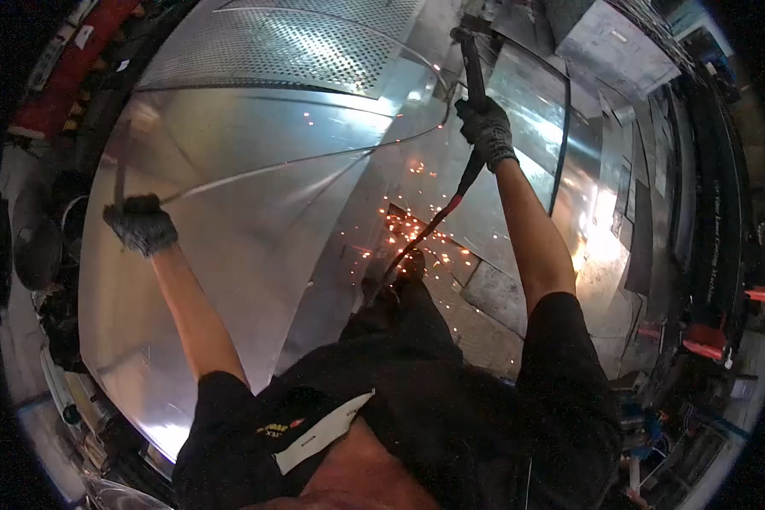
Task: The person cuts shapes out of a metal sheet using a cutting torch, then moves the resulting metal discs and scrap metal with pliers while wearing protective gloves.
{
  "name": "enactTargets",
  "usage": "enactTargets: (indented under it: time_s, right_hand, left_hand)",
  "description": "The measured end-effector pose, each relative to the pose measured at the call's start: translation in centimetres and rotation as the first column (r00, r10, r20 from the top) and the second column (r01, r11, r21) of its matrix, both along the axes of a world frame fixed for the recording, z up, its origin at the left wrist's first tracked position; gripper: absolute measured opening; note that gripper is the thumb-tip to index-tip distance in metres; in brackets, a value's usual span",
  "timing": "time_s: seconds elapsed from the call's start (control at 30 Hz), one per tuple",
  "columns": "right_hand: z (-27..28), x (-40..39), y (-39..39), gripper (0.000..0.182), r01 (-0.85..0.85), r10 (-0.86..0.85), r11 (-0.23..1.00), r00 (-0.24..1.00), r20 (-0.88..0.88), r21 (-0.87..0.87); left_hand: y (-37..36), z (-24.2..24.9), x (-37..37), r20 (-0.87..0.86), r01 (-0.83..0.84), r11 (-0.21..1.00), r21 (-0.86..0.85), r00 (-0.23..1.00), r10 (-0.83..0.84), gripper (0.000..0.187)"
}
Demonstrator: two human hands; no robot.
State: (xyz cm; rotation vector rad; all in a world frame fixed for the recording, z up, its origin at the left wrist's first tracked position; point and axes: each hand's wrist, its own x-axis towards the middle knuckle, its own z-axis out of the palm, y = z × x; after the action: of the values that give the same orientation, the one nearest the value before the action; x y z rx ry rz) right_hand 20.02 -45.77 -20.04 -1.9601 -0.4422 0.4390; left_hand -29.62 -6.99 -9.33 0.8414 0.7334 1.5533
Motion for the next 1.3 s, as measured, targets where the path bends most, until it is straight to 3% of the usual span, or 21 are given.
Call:
enactTargets:
  time_s: [0.03,0.07,0.1,0.17,0.2,0.27,0.37,0.4,0.43,0.5,0.57,0.6,0.67,0.73,0.77,0.87,0.97,1.07,1.1,1.17,1.3]
  right_hand:
    - [-0.8,0.6,1.8,0.042,-0.002,0.036,0.986,0.979,0.200,-0.167]
    - [1.0,0.5,4.3,0.049,0.062,-0.008,0.948,0.985,0.171,-0.313]
    - [0.5,0.7,5.3,0.049,0.049,0.004,0.953,0.984,0.176,-0.299]
    - [-0.3,2.2,8.7,0.053,0.118,0.079,0.959,0.760,0.645,-0.257]
    - [3.6,1.6,11.5,0.053,0.025,0.178,0.930,0.843,0.507,-0.367]
    - [3.7,1.2,14.1,0.053,0.089,0.197,0.909,0.769,0.608,-0.408]
    - [4.0,4.9,15.6,0.061,0.059,0.318,0.846,0.742,0.590,-0.530]
    - [4.8,5.6,15.3,0.055,-0.083,0.316,0.876,0.844,0.434,-0.475]
    - [5.2,6.1,15.2,0.055,-0.074,0.308,0.875,0.848,0.432,-0.478]
    - [5.0,6.2,13.7,0.048,-0.125,0.161,0.939,0.983,0.090,-0.320]
    - [3.7,6.6,13.1,0.044,-0.133,0.127,0.968,0.991,-0.046,-0.215]
    - [3.3,6.7,12.1,0.044,-0.153,0.137,0.978,0.983,-0.121,-0.140]
    - [3.5,6.7,11.3,0.040,-0.157,0.123,0.971,0.975,-0.184,-0.180]
    - [0.9,9.5,10.9,0.041,-0.248,0.238,0.950,0.968,-0.075,-0.189]
    - [0.0,9.9,11.0,0.044,-0.192,0.172,0.969,0.976,-0.135,-0.158]
    - [2.4,8.3,10.9,0.053,-0.327,0.353,0.935,0.890,0.290,-0.136]
    - [8.8,3.3,13.0,0.043,-0.341,0.399,0.890,0.903,0.157,-0.301]
    - [14.0,-6.4,16.3,0.049,-0.628,0.632,0.770,0.775,0.009,-0.113]
    - [13.6,-7.2,19.1,0.052,-0.690,0.722,0.657,0.692,-0.011,-0.304]
    - [9.8,-7.4,23.4,0.064,-0.693,0.791,0.599,0.589,0.164,-0.401]
    - [9.5,-1.8,17.1,0.054,-0.663,0.654,0.731,0.748,-0.111,-0.164]
  left_hand:
    - [-2.4,0.4,-0.1,-0.002,-0.054,0.996,-0.069,0.999,0.054,0.041]
    - [-4.6,1.1,0.1,-0.002,-0.108,0.985,-0.133,0.994,0.109,0.047]
    - [-3.7,-1.3,-2.2,0.014,-0.049,0.990,-0.136,0.999,0.051,0.053]
    - [-2.6,-6.0,-5.8,0.013,0.005,0.989,-0.151,1.000,-0.003,0.058]
    - [-1.2,-5.9,-6.2,-0.003,0.002,0.988,-0.155,1.000,-0.003,0.059]
    - [-1.6,-10.8,-10.6,0.081,0.013,0.949,-0.316,0.997,0.014,0.047]
    - [-1.1,-18.2,-14.5,0.222,0.125,0.895,-0.429,0.975,-0.030,0.055]
    - [-1.6,-18.6,-14.3,0.285,0.185,0.879,-0.440,0.957,-0.059,0.060]
    - [-2.8,-19.1,-14.2,0.217,0.165,0.823,-0.543,0.975,-0.053,0.065]
    - [-2.6,-18.5,-13.9,0.139,0.077,0.775,-0.627,0.990,0.013,0.067]
    - [-1.7,-21.0,-16.3,0.248,0.261,0.853,-0.452,0.955,-0.161,0.067]
    - [-2.7,-18.9,-15.1,0.133,0.151,0.854,-0.498,0.986,-0.097,0.066]
    - [-2.1,-19.1,-13.9,0.107,0.149,0.828,-0.540,0.988,-0.108,0.060]
    - [-0.3,-19.7,-14.7,0.084,0.113,0.836,-0.536,0.993,-0.080,0.050]
    - [0.7,-19.7,-15.5,0.072,0.093,0.853,-0.513,0.995,-0.064,0.046]
    - [4.2,-14.1,-17.5,0.051,0.087,0.968,-0.235,0.996,-0.078,0.041]
    - [6.2,0.5,-9.5,-0.105,0.160,0.981,0.113,0.983,-0.148,0.040]
    - [5.5,13.8,7.2,-0.283,0.298,0.873,0.386,0.939,-0.196,0.038]
    - [4.2,16.9,12.3,-0.321,0.347,0.830,0.438,0.922,-0.216,0.037]
    - [1.0,20.5,19.8,-0.337,0.391,0.790,0.472,0.908,-0.249,0.035]
    - [2.0,22.9,19.9,-0.348,0.343,0.788,0.512,0.921,-0.175,0.032]
